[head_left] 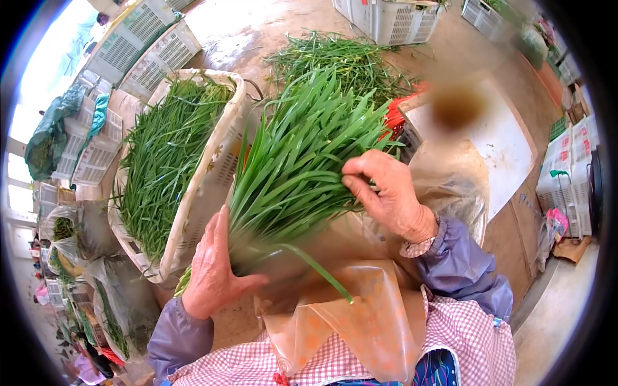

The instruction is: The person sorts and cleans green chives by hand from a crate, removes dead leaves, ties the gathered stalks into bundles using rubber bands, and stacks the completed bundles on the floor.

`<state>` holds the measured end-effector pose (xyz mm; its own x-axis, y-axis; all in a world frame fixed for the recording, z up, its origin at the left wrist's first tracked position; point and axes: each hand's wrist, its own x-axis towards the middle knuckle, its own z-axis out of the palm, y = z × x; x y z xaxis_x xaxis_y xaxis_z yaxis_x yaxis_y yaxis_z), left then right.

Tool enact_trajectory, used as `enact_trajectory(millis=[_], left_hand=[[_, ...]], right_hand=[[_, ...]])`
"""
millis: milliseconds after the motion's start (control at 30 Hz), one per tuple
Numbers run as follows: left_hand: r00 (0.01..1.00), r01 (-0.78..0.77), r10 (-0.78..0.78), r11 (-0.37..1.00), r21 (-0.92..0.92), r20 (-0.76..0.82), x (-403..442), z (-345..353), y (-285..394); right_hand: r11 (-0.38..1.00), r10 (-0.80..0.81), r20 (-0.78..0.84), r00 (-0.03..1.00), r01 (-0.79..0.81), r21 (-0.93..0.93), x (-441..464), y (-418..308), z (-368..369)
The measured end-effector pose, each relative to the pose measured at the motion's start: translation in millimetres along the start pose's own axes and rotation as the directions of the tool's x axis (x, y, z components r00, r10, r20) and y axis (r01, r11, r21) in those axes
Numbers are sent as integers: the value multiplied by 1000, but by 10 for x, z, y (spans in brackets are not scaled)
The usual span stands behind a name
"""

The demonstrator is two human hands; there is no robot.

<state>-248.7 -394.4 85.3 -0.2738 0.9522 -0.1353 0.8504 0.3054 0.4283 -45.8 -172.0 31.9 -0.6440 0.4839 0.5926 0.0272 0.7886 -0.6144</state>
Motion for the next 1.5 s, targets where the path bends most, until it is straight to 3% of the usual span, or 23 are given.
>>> enact_trajectory(millis=[33,100,167,233,300,367,433,567,600,633,700,767,800,900,967,1033,1100,1167,1233,1300,1367,1433,1500], left_hand=[[1000,0,0,1000,4,1,0,13,0],[999,3,0,996,86,-41,14,95,-16],[998,-7,13,995,101,-62,14,157,-7],[995,17,-1,987,157,-101,4,205,8],[992,12,10,985,173,-124,-11,251,-1],[989,6,22,982,191,-144,-28,280,5],[986,21,17,973,228,-163,-44,309,28],[983,33,18,962,272,-184,-109,388,87],[984,38,17,953,301,-178,-125,404,95],[985,43,15,944,328,-172,-146,424,101],[981,30,38,939,342,-190,-188,457,102],[979,39,42,921,388,-197,-233,487,102],[975,28,61,918,396,-212,-246,513,101],[960,-8,130,900,436,-250,-286,588,86],[950,-23,157,897,441,-269,-313,656,54],[927,-41,183,918,395,-328,-334,693,54],[925,-35,184,912,408,-333,-355,733,53],[904,-54,228,900,432,-363,-372,764,32],[897,-53,233,899,434,-375,-380,782,30],[875,-68,267,893,444,-403,-398,815,1],[879,-56,253,896,441,-403,-440,833,-28],[881,-69,296,853,518,-369,-481,871,-140],[874,-68,302,852,519,-382,-488,893,-169]], right_hand=[[991,79,-81,994,-70,110,5,-11,15],[997,-8,-173,985,21,71,92,-26,-18],[937,329,-44,943,-320,141,147,-102,-90],[948,299,-46,953,-292,130,219,-26,-79],[924,365,121,923,-375,77,255,30,-78],[926,354,124,927,-366,91,292,44,-40],[992,98,80,992,-91,-89,286,61,-7],[983,90,-63,994,-99,-158,159,112,88],[979,197,-162,967,-203,-20,132,139,58],[904,406,-228,885,-353,240,107,286,64],[629,735,-158,660,-575,523,89,388,-249],[731,645,-294,706,-458,505,110,381,-444],[737,632,-377,678,-374,563,122,345,-484],[791,543,-467,698,-240,563,106,206,-677],[781,527,-434,731,-215,587,29,111,-785],[672,553,-64,831,-400,623,-58,-58,-867],[711,467,63,882,-417,567,-82,-319,-731],[941,308,228,924,-331,70,-46,-460,-609],[971,108,126,986,-78,-226,-192,-354,-297],[967,125,163,979,-83,-242,-243,-264,-306],[945,-28,-65,998,6,-327,-284,-101,-398],[951,258,-353,899,-302,-73,-287,-43,-577],[845,529,-471,706,-388,367,-222,-25,-790]])
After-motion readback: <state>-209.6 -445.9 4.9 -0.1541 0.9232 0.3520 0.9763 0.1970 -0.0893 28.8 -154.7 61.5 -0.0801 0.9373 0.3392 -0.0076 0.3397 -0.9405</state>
